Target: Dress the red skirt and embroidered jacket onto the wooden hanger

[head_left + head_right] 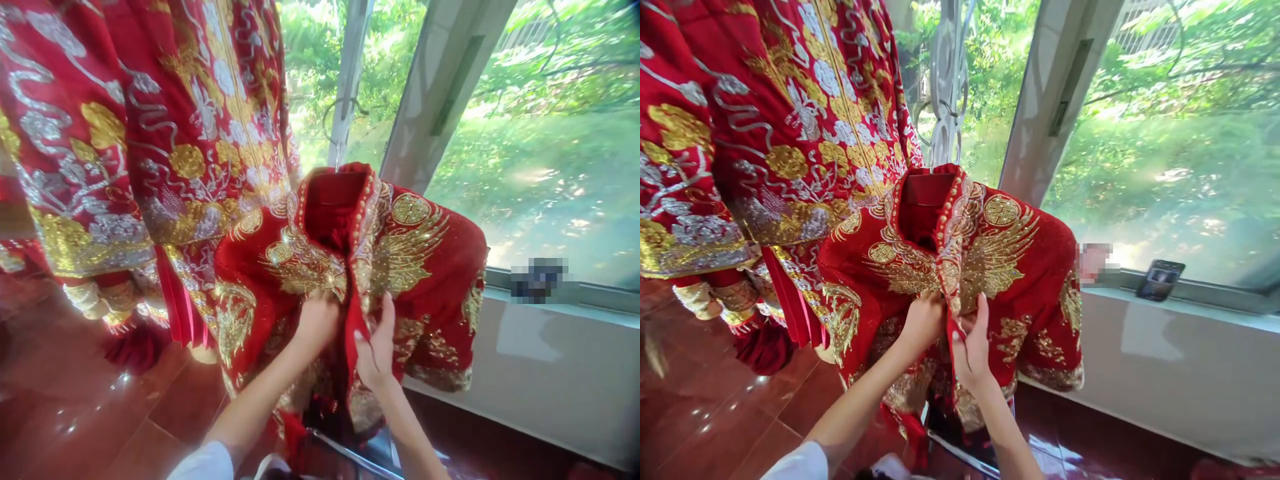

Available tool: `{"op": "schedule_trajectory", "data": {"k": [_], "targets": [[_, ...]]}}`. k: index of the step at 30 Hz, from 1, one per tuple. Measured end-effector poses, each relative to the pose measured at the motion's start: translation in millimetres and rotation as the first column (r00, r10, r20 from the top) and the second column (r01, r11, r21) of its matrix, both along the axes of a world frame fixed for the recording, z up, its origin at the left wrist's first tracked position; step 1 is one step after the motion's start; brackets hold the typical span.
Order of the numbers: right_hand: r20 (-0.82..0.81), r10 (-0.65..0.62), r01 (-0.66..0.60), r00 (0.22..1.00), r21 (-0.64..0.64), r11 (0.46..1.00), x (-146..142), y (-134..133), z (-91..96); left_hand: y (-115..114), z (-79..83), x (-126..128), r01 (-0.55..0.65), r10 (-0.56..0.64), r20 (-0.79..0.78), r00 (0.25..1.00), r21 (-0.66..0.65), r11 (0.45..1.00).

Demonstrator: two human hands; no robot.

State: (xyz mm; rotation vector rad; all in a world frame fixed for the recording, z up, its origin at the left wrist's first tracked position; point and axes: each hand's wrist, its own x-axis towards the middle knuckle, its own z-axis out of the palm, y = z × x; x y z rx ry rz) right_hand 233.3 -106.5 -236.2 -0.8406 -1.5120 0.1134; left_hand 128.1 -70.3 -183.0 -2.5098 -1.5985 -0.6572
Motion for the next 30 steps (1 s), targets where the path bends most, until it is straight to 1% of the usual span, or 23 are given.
{"op": "schedule_trajectory", "data": {"k": [2,4,7,9,11,12,13,14,15,16,17,18,19,20,21,22,23,24,25,26,27,28,30], "targets": [[0.016,0.047,-0.047,0.999,-0.024,0.999,-4,9,-9.3,-3,-5.5,-7,0.039,-0.04,0.052,0.998,0.01,0.999],[0.07,0.035,-0.032,0.997,-0.035,0.999,-5,15,-20.6,-13,-9.9,-18,0.065,-0.069,0.127,0.99,0.031,0.997],[0.17,-0.132,0.142,0.977,-0.048,0.989,2,22,-36.0,-24,-14.3,-37,0.08,-0.142,0.367,0.919,0.179,0.981],[0.218,-0.234,0.248,0.948,-0.041,0.968,8,24,-40.9,-25,-8.2,-47,0.032,-0.187,0.483,0.856,0.311,0.95],[0.265,-0.262,0.278,0.928,-0.026,0.96,11,23,-40.6,-23,12.8,-53,-0.016,-0.222,0.491,0.842,0.435,0.9],[0.286,-0.26,0.277,0.922,-0.018,0.961,11,22,-38.7,-21,29.5,-55,-0.029,-0.257,0.458,0.851,0.53,0.847],[0.303,-0.253,0.269,0.919,-0.012,0.963,12,19,-35.6,-18,49.4,-56,-0.033,-0.29,0.413,0.863,0.621,0.783],[0.317,-0.243,0.257,0.917,-0.004,0.966,13,15,-31.1,-15,71.4,-57,-0.025,-0.319,0.322,0.891,0.737,0.676],[0.329,-0.23,0.241,0.916,0.009,0.971,17,11,-25.0,-12,94.0,-60,-0.025,-0.303,0.252,0.919,0.804,0.594],[0.339,-0.217,0.221,0.916,0.027,0.975,22,7,-16.6,-7,115.8,-63,-0.031,-0.264,0.216,0.94,0.825,0.565],[0.333,-0.221,0.209,0.917,0.071,0.975,31,3,-5.3,-2,135.5,-68,-0.052,-0.212,0.21,0.954,0.816,0.576],[0.3,-0.249,0.216,0.921,0.139,0.967,42,1,9.3,4,152.1,-74,-0.081,-0.159,0.232,0.96,0.769,0.634],[0.246,-0.283,0.234,0.927,0.21,0.949,55,0,27.3,11,165.1,-82,-0.077,-0.132,0.243,0.961,0.694,0.716],[0.128,-0.351,0.297,0.928,0.32,0.9,69,3,48.1,18,174.5,-90,-0.038,-0.124,0.236,0.964,0.582,0.812],[0.009,-0.396,0.366,0.918,0.362,0.857,84,9,70.8,26,180.8,-99,0.026,-0.137,0.215,0.967,0.449,0.893],[-0.077,-0.408,0.406,0.91,0.37,0.836,98,17,93.8,34,184.4,-106,0.099,-0.169,0.193,0.967,0.326,0.94],[-0.093,-0.41,0.416,0.907,0.335,0.845,111,27,115.4,41,186.4,-111,0.155,-0.201,0.184,0.962,0.235,0.96],[-0.025,-0.353,0.348,0.935,0.25,0.904,121,38,133.9,47,187.4,-115,0.188,-0.224,0.188,0.956,0.19,0.964],[0.072,-0.253,0.242,0.965,0.133,0.961,127,48,148.1,53,188.3,-116,0.2,-0.236,0.203,0.95,0.181,0.963],[0.143,-0.154,0.153,0.978,0.017,0.988,130,56,157.2,56,189.6,-116,0.196,-0.238,0.228,0.944,0.19,0.962],[0.17,-0.08,0.093,0.982,-0.075,0.993,129,62,160.8,60,191.6,-114,0.186,-0.233,0.258,0.938,0.194,0.963],[0.154,-0.061,0.078,0.986,-0.111,0.991,126,64,159.5,62,194.5,-111,0.174,-0.222,0.291,0.931,0.181,0.968],[0.048,-0.141,0.143,0.989,-0.044,0.989,112,62,145.7,66,201.8,-106,0.168,-0.201,0.363,0.91,0.121,0.978]]}}
